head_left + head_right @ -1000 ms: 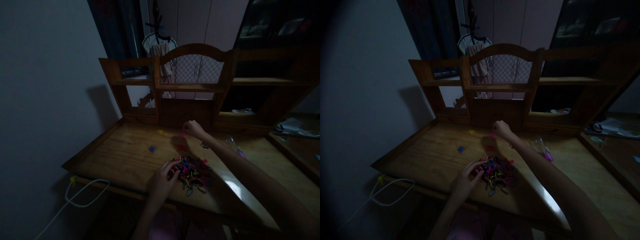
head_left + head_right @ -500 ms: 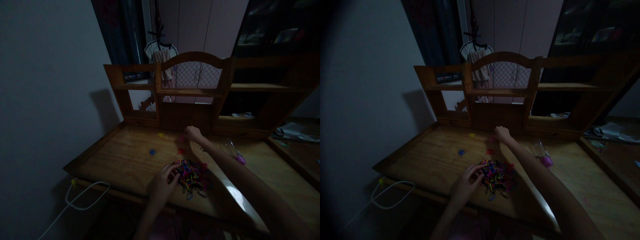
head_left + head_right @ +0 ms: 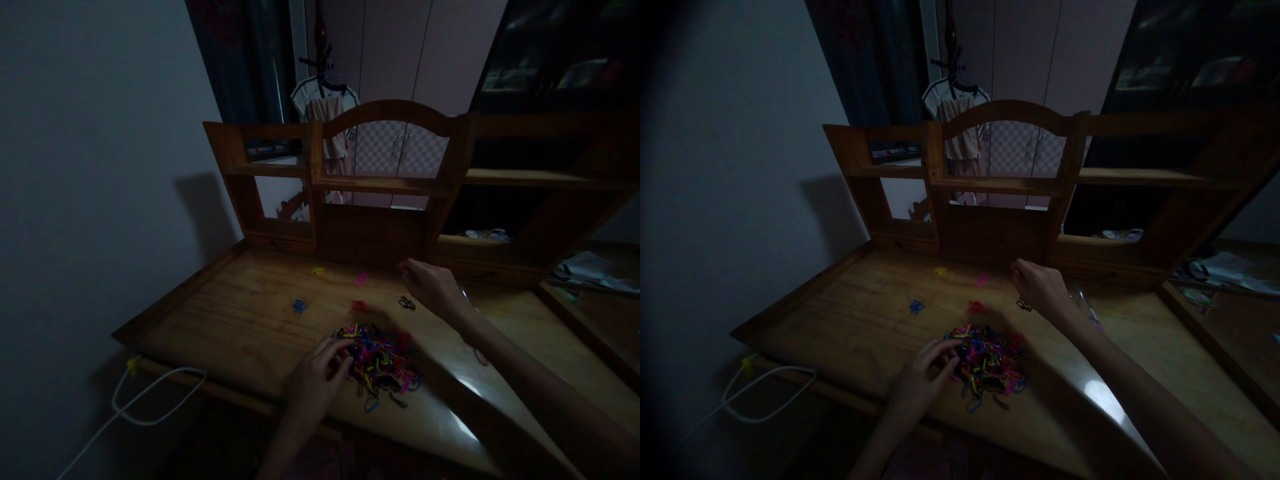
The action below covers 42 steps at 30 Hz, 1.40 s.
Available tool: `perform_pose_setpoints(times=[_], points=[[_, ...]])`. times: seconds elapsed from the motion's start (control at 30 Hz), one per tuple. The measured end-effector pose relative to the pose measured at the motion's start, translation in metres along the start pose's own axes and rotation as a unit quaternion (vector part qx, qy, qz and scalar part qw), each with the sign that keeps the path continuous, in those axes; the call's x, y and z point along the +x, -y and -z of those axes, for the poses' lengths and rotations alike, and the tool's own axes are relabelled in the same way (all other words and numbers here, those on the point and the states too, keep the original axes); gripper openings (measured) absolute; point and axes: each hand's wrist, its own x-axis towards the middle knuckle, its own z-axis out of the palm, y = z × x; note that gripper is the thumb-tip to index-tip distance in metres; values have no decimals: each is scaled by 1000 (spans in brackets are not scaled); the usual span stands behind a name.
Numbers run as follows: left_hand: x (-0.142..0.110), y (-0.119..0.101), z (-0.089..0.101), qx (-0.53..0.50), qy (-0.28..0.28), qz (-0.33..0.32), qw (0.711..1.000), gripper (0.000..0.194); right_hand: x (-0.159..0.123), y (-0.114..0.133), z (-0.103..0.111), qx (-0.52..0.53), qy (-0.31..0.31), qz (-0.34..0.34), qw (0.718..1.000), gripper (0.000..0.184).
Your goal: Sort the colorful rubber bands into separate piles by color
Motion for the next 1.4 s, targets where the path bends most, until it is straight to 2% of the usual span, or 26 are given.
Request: perform_pose_setpoints(times=[0.03, 0.13, 0.2, 0.27, 0.4, 0.6, 0.83, 1.03, 1.4], points=[[1, -1, 0, -2, 6, 5, 1000, 26, -15, -5, 2, 9, -20, 5, 1000, 26], [2, -4, 1, 7, 19, 8, 1000, 27, -56, -16, -4, 13, -26, 41, 999, 24], [3, -5, 1, 23, 23, 3, 999, 27, -72, -19, -11, 22, -42, 43, 998, 22], [2, -4, 1, 32, 25, -2, 999, 27, -79, -19, -16, 58, -60, 16, 996, 21], [1, -2, 0, 22, 38, -5, 999, 26, -78, -12, -13, 132, -68, -21, 989, 17], [0, -2, 2, 16, 61, 7, 998, 27, -79, -3, -7, 155, -47, -20, 987, 15], [-2, -4, 8, -14, 112, 3, 994, 31, -82, -4, -14, 183, -44, -40, 981, 17], [-1, -5, 7, -18, 85, -11, 996, 28, -83, -6, -22, 203, -26, -52, 977, 15], [0, 3, 7, -25, 54, -13, 998, 20, -82, -3, -21, 186, -36, -54, 980, 15]])
